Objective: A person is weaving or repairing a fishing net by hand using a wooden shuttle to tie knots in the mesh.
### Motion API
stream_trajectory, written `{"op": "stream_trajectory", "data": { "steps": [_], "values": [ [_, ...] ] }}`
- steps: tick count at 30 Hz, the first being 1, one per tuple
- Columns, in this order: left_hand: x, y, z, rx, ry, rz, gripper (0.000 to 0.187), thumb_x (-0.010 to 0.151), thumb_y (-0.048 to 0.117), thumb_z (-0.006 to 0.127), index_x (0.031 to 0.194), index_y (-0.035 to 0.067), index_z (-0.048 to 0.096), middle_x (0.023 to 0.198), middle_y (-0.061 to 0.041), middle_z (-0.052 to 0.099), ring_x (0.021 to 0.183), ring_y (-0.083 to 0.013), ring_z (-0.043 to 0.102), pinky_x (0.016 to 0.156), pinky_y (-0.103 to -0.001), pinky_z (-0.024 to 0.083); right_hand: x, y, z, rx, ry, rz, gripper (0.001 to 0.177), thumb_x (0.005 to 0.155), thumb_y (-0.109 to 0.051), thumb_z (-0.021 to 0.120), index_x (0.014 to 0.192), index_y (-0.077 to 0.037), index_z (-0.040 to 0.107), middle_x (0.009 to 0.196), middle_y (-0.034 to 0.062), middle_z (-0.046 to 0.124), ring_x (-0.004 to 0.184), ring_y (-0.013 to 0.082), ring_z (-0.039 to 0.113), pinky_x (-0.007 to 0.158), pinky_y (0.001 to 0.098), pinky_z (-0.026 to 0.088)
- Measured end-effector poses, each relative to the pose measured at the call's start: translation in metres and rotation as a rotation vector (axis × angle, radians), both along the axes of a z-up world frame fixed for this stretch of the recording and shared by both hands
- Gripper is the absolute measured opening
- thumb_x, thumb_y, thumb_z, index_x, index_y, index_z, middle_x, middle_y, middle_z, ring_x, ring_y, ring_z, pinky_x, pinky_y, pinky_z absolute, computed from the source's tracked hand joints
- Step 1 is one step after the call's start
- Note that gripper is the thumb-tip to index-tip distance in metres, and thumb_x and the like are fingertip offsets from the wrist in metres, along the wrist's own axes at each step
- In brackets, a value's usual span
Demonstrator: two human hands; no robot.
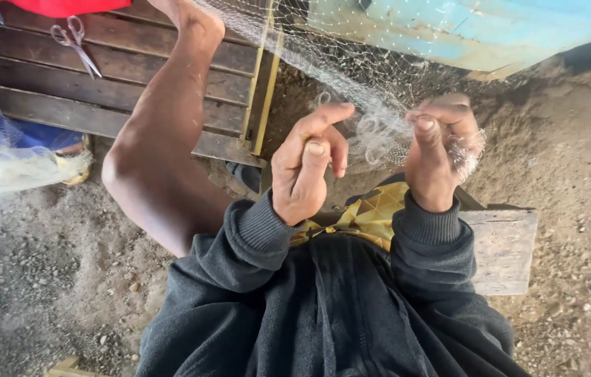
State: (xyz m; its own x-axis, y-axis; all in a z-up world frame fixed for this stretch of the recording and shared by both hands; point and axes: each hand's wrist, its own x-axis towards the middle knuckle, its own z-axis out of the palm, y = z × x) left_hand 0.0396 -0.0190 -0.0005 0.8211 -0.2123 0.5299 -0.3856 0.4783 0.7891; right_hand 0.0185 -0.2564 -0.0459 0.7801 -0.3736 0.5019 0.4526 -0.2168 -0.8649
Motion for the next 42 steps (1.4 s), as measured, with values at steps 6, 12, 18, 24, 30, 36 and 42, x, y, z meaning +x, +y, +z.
{"op": "stream_trajectory", "data": {
  "steps": [6, 12, 18, 24, 30, 36, 42],
  "values": [
    [0.0, 0.006, 0.007, -0.411, 0.063, -0.035, 0.056, 0.135, 0.036, 0.042, 0.168, -0.007, 0.057, 0.086, -0.008, 0.07, 0.072, -0.0159, 0.07, 0.078, -0.037, 0.07, 0.02, 0.026, 0.025, 0.37, -0.206, 0.221, 0.02, 0.123, -0.024, 0.069, 0.108, -0.011, 0.064, 0.123, 0.0146, 0.068, 0.151, 0.0334, 0.073, 0.11, 0.0363, 0.064],
    [-0.015, 0.045, 0.027, -0.217, 0.083, 0.067, 0.065, 0.131, 0.041, 0.041, 0.148, -0.018, 0.064, 0.071, -0.005, 0.059, 0.055, -0.0119, 0.057, 0.057, -0.03, 0.059, 0.018, 0.063, 0.026, 0.64, -0.032, 0.321, 0.027, 0.126, -0.035, 0.065, 0.109, -0.02, 0.05, 0.095, 0.0022, 0.068, 0.076, 0.0065, 0.071, 0.044, 0.0167, 0.043],
    [-0.024, 0.059, 0.029, 0.094, 0.216, -0.052, 0.07, 0.127, 0.053, 0.045, 0.149, -0.006, 0.075, 0.081, -0.005, 0.069, 0.066, -0.0115, 0.065, 0.061, -0.028, 0.06, -0.006, 0.071, 0.001, 0.706, 0.111, 0.28, 0.032, 0.123, -0.042, 0.07, 0.111, -0.018, 0.053, 0.083, -0.0012, 0.062, 0.064, 0.0054, 0.058, 0.046, 0.0153, 0.037],
    [-0.031, 0.059, 0.042, 0.272, 0.17, -0.048, 0.067, 0.128, 0.047, 0.043, 0.165, -0.003, 0.068, 0.091, -0.01, 0.073, 0.079, -0.0181, 0.069, 0.075, -0.038, 0.067, -0.011, 0.068, -0.029, 0.841, 0.01, 0.468, 0.032, 0.12, -0.04, 0.076, 0.108, -0.017, 0.057, 0.083, 0.0, 0.067, 0.064, 0.0063, 0.062, 0.042, 0.0172, 0.042],
    [-0.033, 0.063, 0.026, 0.284, 0.172, -0.013, 0.054, 0.132, 0.034, 0.046, 0.165, -0.002, 0.069, 0.09, -0.008, 0.073, 0.08, -0.0151, 0.071, 0.073, -0.034, 0.065, -0.011, 0.069, -0.048, 0.856, -0.017, 0.564, 0.049, 0.105, -0.048, 0.092, 0.111, -0.013, 0.058, 0.08, 0.0066, 0.062, 0.064, 0.0105, 0.062, 0.043, 0.0201, 0.046],
    [-0.056, 0.074, 0.049, 0.328, 0.073, 0.082, 0.051, 0.125, 0.027, 0.051, 0.149, -0.009, 0.078, 0.082, -0.005, 0.07, 0.069, -0.0173, 0.067, 0.066, -0.036, 0.065, -0.005, 0.068, -0.035, 0.468, -0.152, 0.525, 0.035, 0.107, -0.022, 0.093, 0.118, -0.007, 0.063, 0.096, 0.0062, 0.075, 0.083, 0.0117, 0.076, 0.061, 0.021, 0.063],
    [-0.062, 0.073, 0.102, -0.251, -0.209, 0.125, 0.034, 0.136, 0.029, 0.047, 0.163, 0.013, 0.059, 0.077, 0.001, 0.049, 0.063, -0.0168, 0.052, 0.066, -0.04, 0.061, -0.009, 0.067, -0.016, 0.168, -0.054, 0.414, 0.043, 0.105, 0.018, 0.076, 0.128, -0.015, 0.061, 0.113, 0.0014, 0.066, 0.093, 0.0105, 0.068, 0.082, 0.0249, 0.065]
  ]
}}
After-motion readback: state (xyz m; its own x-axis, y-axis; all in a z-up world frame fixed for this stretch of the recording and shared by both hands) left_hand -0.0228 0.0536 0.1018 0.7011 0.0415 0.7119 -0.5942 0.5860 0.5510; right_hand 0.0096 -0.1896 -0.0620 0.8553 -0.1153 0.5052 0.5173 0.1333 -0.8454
